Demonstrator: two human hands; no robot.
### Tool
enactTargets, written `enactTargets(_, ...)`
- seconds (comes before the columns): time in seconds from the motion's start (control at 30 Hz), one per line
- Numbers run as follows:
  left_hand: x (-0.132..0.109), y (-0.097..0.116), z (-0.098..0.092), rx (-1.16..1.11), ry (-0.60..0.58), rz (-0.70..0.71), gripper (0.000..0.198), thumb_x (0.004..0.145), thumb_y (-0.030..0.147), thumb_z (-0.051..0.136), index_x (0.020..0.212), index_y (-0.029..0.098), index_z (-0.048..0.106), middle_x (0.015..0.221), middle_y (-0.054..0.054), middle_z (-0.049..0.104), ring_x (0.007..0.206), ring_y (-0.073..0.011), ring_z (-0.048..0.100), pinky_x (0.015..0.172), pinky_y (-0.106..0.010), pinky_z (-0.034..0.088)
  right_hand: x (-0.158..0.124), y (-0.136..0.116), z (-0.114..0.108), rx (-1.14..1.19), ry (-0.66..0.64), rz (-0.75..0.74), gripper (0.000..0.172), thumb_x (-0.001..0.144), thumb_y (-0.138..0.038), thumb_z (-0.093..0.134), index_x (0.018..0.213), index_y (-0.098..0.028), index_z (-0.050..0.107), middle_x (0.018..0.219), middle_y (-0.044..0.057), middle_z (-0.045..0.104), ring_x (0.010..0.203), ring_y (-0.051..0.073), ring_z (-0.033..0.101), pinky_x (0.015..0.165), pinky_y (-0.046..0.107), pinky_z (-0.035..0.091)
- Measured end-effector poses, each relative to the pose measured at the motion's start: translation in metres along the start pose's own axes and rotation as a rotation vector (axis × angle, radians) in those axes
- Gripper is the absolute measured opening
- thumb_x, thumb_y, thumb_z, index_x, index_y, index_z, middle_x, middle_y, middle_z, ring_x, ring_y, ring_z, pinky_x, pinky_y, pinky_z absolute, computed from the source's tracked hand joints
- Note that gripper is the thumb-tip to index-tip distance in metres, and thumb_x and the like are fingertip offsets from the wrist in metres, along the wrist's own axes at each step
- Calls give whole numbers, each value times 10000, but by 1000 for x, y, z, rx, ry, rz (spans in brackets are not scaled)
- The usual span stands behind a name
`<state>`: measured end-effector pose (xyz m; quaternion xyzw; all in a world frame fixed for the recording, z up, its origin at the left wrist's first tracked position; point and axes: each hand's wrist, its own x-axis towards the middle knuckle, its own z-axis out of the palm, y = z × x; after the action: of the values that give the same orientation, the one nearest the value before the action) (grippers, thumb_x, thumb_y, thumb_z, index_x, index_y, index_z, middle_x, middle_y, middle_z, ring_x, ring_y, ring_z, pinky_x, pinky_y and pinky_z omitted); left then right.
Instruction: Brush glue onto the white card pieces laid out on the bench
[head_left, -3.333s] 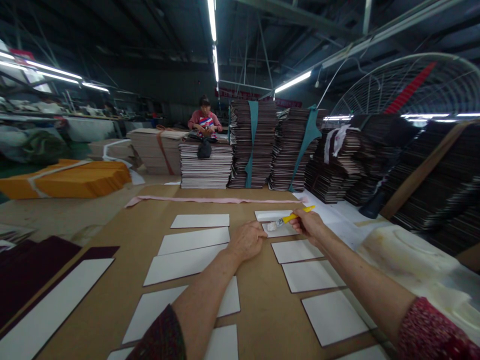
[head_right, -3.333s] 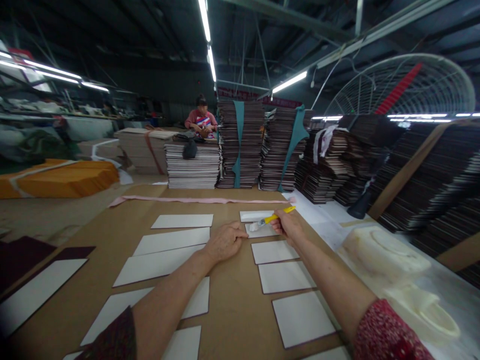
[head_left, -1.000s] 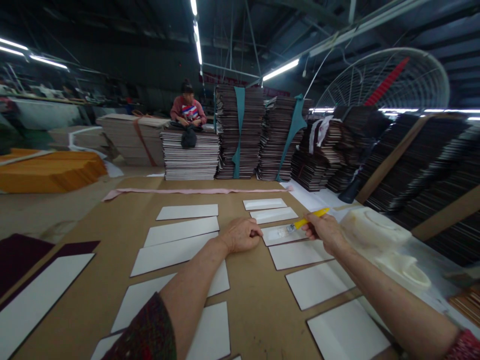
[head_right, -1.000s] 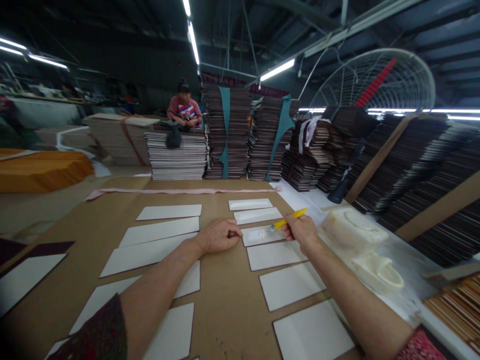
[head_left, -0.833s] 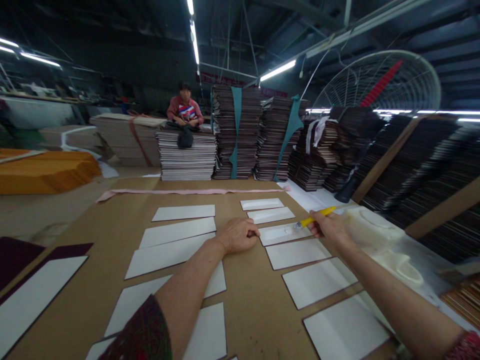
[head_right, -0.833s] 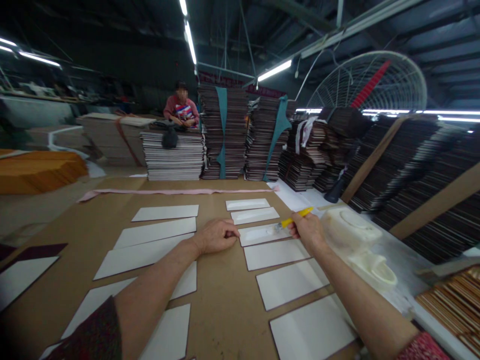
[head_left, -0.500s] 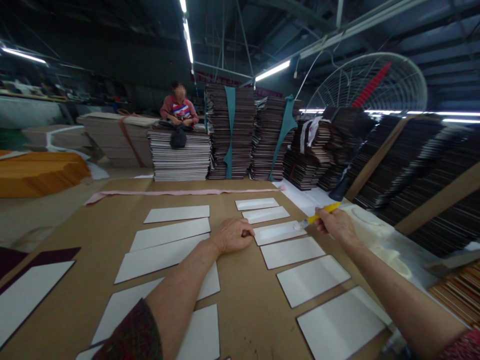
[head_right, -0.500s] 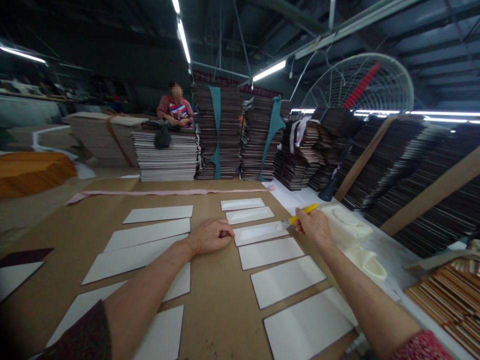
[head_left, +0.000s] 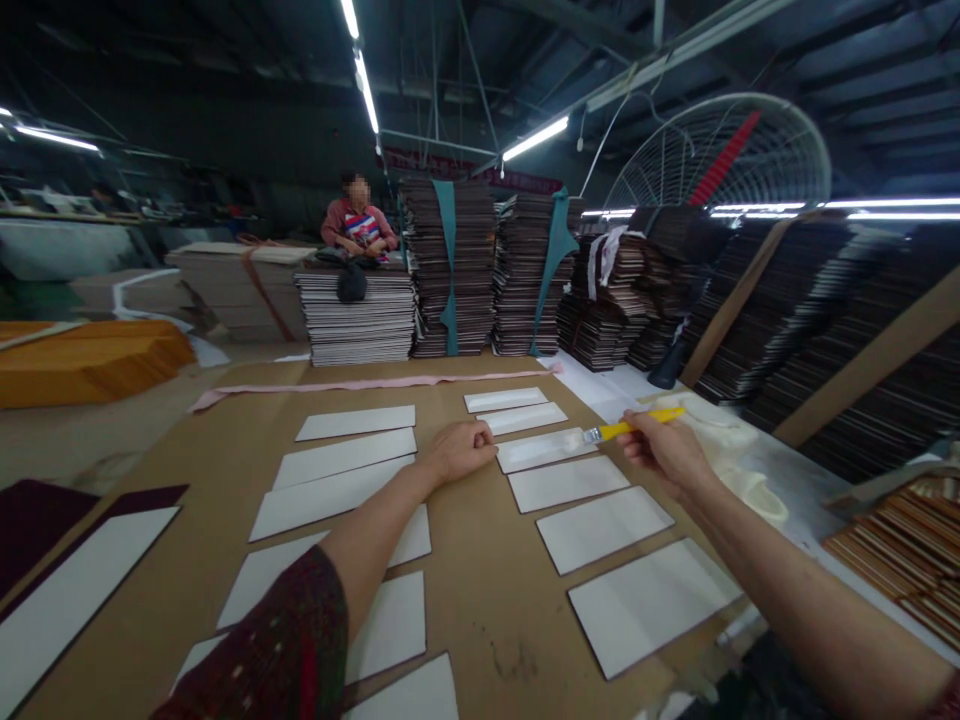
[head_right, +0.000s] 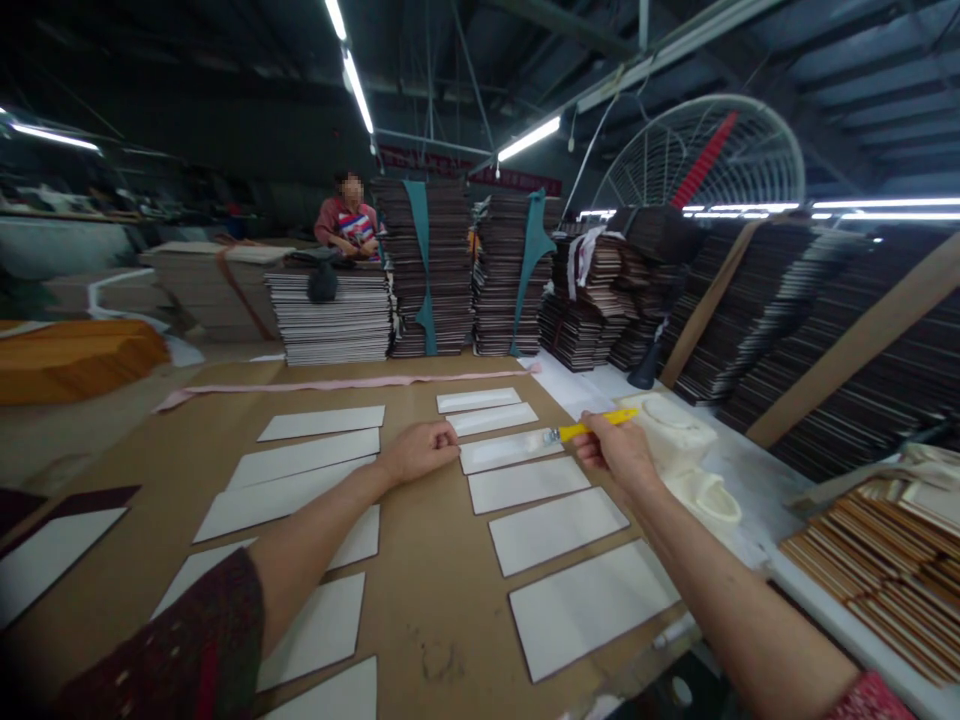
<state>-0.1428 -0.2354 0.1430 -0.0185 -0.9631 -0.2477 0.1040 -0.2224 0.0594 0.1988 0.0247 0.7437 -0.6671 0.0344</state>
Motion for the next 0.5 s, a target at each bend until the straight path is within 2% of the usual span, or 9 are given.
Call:
enactTargets(0.1, 7, 11, -9, 63, -89, -16, 187, 777, 303, 595, 870, 177, 698, 799, -23, 693, 697, -162, 601, 615, -250, 418, -17, 2, 7, 41, -59, 47, 181, 857, -245, 601, 746, -105, 623, 559, 20, 640, 399, 71, 520, 336, 151, 410)
enactTargets(0.2, 1, 28, -20, 144, -151, 37, 189, 783, 224, 568, 890, 168, 714, 879, -59, 707, 806, -202, 623, 711, -287, 461, -28, 6, 15, 62, -116, 29, 167, 859, -244, 593, 758, -113, 617, 554, 17, 642, 394, 76, 520, 330, 156, 411)
enactTargets(0.3, -23, 47, -26, 187, -221, 142, 229, 812, 161, 515, 911, 183, 721, 997, -68, 703, 938, -222, 625, 836, -315, 479, -34, 10, 20, 47, -150, 26, 170, 855, -239, 584, 737, -119, 611, 547, 19, 643, 385, 80, 516, 326, 164, 417)
enactTargets(0.4, -55, 60, -24, 173, -296, 311, 347, 833, 103, 463, 1073, 199, 694, 1139, -70, 665, 1050, -214, 602, 958, -324, 462, -39, 14, 23, 33, -167, 38, 164, 847, -244, 590, 745, -118, 615, 547, 17, 643, 386, 82, 518, 327, 166, 421)
enactTargets(0.5, -80, 66, -14, 179, -280, 353, 473, 829, 39, 411, 1225, 196, 618, 1197, -85, 618, 1121, -222, 552, 1031, -360, 422, -42, 17, 27, 23, -185, 49, 171, 845, -257, 593, 762, -111, 624, 560, 28, 652, 393, 84, 524, 332, 166, 425)
